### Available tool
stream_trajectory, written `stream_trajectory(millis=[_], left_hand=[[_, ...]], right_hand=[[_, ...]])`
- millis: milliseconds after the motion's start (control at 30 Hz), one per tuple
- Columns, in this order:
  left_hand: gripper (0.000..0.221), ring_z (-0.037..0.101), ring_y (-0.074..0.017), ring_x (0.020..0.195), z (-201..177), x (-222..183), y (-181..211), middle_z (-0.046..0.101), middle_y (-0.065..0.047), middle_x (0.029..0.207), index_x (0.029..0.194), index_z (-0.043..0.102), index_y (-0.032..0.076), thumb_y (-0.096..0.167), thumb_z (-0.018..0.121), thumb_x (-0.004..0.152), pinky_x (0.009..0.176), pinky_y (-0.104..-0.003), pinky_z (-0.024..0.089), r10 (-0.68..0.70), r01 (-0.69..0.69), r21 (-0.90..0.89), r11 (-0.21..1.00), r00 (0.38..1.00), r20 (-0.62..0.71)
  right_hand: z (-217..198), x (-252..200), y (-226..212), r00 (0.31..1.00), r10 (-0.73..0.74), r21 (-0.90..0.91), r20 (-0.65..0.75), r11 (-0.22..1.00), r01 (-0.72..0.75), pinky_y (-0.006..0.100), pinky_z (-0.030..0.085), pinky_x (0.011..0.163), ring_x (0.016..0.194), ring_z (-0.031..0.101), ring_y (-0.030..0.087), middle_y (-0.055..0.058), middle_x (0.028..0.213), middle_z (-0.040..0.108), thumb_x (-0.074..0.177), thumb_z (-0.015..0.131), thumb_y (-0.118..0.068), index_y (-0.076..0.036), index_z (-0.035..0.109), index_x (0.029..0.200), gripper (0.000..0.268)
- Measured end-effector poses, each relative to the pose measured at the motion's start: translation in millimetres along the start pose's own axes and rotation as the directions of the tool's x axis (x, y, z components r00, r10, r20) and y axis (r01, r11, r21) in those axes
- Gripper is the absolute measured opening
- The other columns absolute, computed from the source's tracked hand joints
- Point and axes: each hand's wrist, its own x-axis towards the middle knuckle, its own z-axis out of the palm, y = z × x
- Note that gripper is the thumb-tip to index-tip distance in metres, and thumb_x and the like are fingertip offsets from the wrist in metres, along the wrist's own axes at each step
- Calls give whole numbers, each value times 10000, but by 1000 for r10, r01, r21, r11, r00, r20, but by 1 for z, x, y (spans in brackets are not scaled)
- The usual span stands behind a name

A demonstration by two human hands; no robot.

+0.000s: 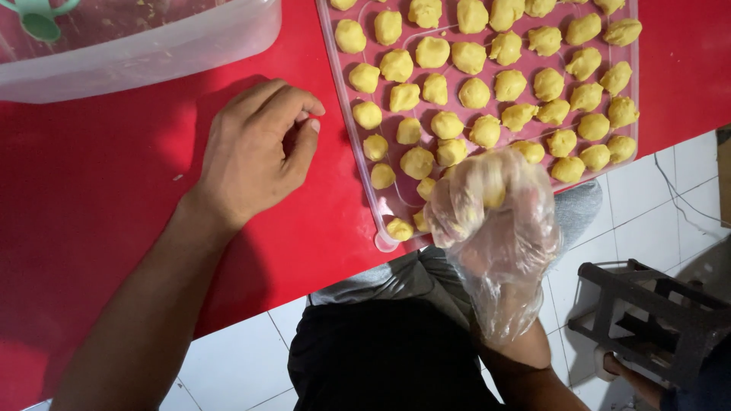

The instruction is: Shaping and placing small dough balls into a tray for baking.

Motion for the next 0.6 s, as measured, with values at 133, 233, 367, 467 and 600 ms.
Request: stream_trajectory(millis=[133,233,367,467,600], left_hand=[[84,590,-236,785,0,-1,0,642,-84,887,1027,673,3,-57,650,973,656,-364,500,-14,14,7,1000,1000,12],[75,589,-235,779,1,0,-1,643,-84,881,1021,672,2,-54,650,977,651,-362,497,-11,11,8,1000,1000,14],[73,585,-241,773,0,0,-1,644,-90,878,1023,671,2,-50,647,977,649,-369,493,-10,10,8,1000,1000,15],[75,585,-244,782,1,-1,-2,636,-85,875,1026,674,1,-51,654,976,661,-371,496,-3,3,4,1000,1000,2],[76,593,-236,778,2,-1,-2,634,-74,866,1018,676,7,-50,651,975,654,-364,498,-5,5,20,1000,1000,-5]], right_hand=[[-6,-1,-1,997,-44,-59,67,997,48,236,401,506,589,431,105,1,744,513,1074,564,-241,-82,626,930,223],[-9,-7,-1,999,-28,-59,-31,998,27,242,280,413,469,305,97,-28,595,413,1080,421,-298,-131,501,717,407],[-11,-8,1,992,-87,29,-94,995,91,260,231,371,407,256,109,-29,504,320,1031,454,-187,-137,343,657,393],[-6,-8,1,990,-96,-69,-103,994,89,268,293,422,472,325,129,-8,573,384,1007,511,-171,-127,405,715,314],[8,-9,1,987,-110,-214,-117,973,84,279,386,497,569,429,158,23,677,479,972,595,-148,-110,498,801,200]])
